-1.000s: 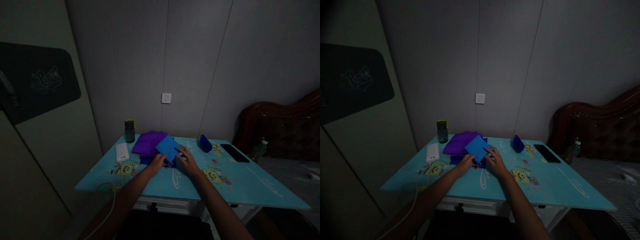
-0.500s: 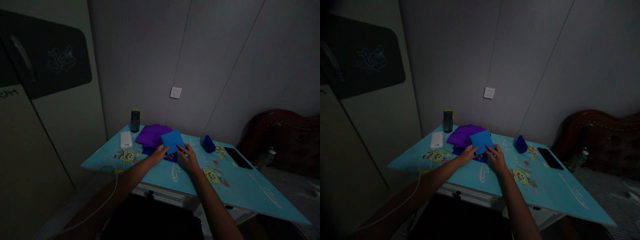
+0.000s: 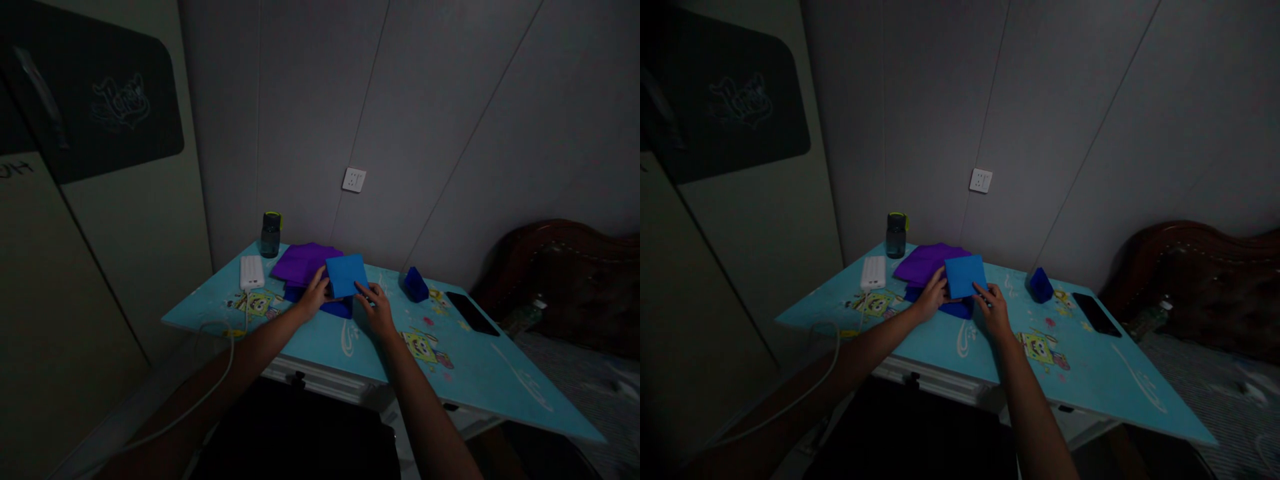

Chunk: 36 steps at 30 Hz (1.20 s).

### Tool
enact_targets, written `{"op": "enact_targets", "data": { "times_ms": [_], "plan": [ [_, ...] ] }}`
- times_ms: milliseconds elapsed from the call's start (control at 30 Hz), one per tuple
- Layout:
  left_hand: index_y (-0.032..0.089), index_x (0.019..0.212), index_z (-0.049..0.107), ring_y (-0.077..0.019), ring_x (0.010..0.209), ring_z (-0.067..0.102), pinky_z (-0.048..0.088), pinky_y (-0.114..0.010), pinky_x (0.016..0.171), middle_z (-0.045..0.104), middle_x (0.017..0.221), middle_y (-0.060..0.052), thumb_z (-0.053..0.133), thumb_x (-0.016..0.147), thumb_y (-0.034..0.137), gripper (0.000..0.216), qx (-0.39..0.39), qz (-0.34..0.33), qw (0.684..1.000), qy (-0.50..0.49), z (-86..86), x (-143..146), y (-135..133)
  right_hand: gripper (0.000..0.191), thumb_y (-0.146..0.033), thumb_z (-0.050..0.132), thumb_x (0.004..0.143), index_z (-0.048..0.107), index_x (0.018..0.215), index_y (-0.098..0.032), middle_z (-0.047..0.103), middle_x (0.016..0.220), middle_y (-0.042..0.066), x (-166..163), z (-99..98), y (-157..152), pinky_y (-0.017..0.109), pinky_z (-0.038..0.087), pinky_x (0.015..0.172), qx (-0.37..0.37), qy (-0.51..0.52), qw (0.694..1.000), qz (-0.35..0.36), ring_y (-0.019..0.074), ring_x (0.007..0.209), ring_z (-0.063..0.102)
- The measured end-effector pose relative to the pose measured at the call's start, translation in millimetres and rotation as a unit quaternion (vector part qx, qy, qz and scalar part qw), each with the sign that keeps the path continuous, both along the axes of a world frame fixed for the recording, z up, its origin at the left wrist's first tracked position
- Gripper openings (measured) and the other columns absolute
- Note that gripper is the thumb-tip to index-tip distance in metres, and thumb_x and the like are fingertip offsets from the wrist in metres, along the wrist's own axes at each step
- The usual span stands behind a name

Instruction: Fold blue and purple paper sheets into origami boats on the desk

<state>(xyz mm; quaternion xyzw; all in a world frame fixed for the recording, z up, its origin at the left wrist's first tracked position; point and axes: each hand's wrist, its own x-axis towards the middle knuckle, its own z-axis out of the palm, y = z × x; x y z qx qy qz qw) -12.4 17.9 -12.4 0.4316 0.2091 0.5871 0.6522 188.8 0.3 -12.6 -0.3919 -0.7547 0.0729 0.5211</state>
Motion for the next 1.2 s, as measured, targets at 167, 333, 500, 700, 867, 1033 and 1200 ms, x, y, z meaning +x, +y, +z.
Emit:
{"op": "enact_targets", "data": {
  "times_ms": [167, 333, 500, 700, 867, 1033, 1200],
  "plan": [
    [0.029, 0.145, 0.029, -0.0218, 0.086, 0.068, 0.057, -0.044, 0.076, 0.067, 0.105, -0.007, 0.062, 0.084, 0.038, 0.07, 0.017, -0.011, 1.0, 0.006, 2.2, 1, -3, 0.029, -0.036, 0.055, 0.091, 0.068, 0.117, -0.029, 0.058, 0.096, 0.009, 1, 2.7, 0, 0.041, 0.051, 0.075, 0.016, 0.003, 1.0, -0.021, 0.0224, 0.086, 0.056],
    [0.032, 0.15, 0.011, -0.0211, 0.091, 0.068, 0.056, -0.041, 0.08, 0.065, 0.114, -0.009, 0.072, 0.078, 0.031, 0.094, 0.047, 0.011, 0.998, 0.045, -2.9, 3, 1, 0.026, -0.034, 0.054, 0.092, 0.07, 0.111, -0.028, 0.058, 0.096, 0.009, 0, 5.9, -3, 0.042, 0.05, 0.076, 0.032, -0.001, 0.999, -0.026, 0.0227, 0.087, 0.056],
    [0.024, 0.14, 0.041, -0.0227, 0.108, 0.062, 0.049, -0.039, 0.095, 0.061, 0.123, -0.011, 0.074, 0.076, 0.032, 0.073, 0.128, 0.067, 0.987, 0.077, -10.3, 1, 10, 0.023, -0.033, 0.055, 0.091, 0.07, 0.108, -0.028, 0.059, 0.098, 0.009, -3, 8.4, -6, 0.04, 0.05, 0.075, 0.025, 0.001, 1.0, -0.01, 0.0224, 0.088, 0.057],
    [0.02, 0.114, 0.067, -0.0231, 0.11, 0.057, 0.046, -0.037, 0.098, 0.056, 0.116, -0.009, 0.074, 0.074, 0.03, 0.042, 0.208, 0.138, 0.955, 0.16, -15.8, -2, 18, 0.023, -0.034, 0.053, 0.091, 0.069, 0.104, -0.024, 0.057, 0.098, 0.009, -4, 10.9, -8, 0.033, 0.05, 0.067, 0.01, 0.034, 0.999, -0.013, 0.0208, 0.087, 0.057],
    [0.021, 0.099, 0.073, -0.0241, 0.112, 0.053, 0.047, -0.037, 0.093, 0.049, 0.116, -0.009, 0.078, 0.067, 0.029, 0.033, 0.2, 0.167, 0.948, 0.184, -10.5, -4, 13, 0.02, -0.036, 0.054, 0.089, 0.067, 0.096, -0.022, 0.058, 0.095, 0.008, -3, 12.6, -9, 0.031, 0.048, 0.067, 0.009, 0.065, 0.998, -0.018, 0.0204, 0.088, 0.057],
    [0.017, 0.077, 0.074, -0.0217, 0.101, 0.055, 0.044, -0.037, 0.094, 0.051, 0.101, -0.006, 0.082, 0.06, 0.026, 0.021, 0.202, 0.195, 0.941, 0.187, -8.6, -4, 12, 0.026, -0.042, 0.054, 0.088, 0.06, 0.101, -0.02, 0.057, 0.074, 0.001, -3, 11.7, -9, 0.028, 0.044, 0.057, -0.073, 0.114, 0.991, -0.009, 0.0151, 0.061, 0.053],
    [0.018, 0.075, 0.074, -0.0227, 0.102, 0.055, 0.043, -0.036, 0.095, 0.054, 0.103, -0.008, 0.082, 0.063, 0.027, 0.017, 0.215, 0.2, 0.934, 0.204, -8.3, -6, 12, 0.026, -0.045, 0.055, 0.087, 0.06, 0.094, -0.02, 0.057, 0.072, 0.002, -4, 10.2, -5, 0.029, 0.044, 0.055, -0.115, 0.166, 0.979, 0.014, 0.0154, 0.059, 0.053]
  ]
}}
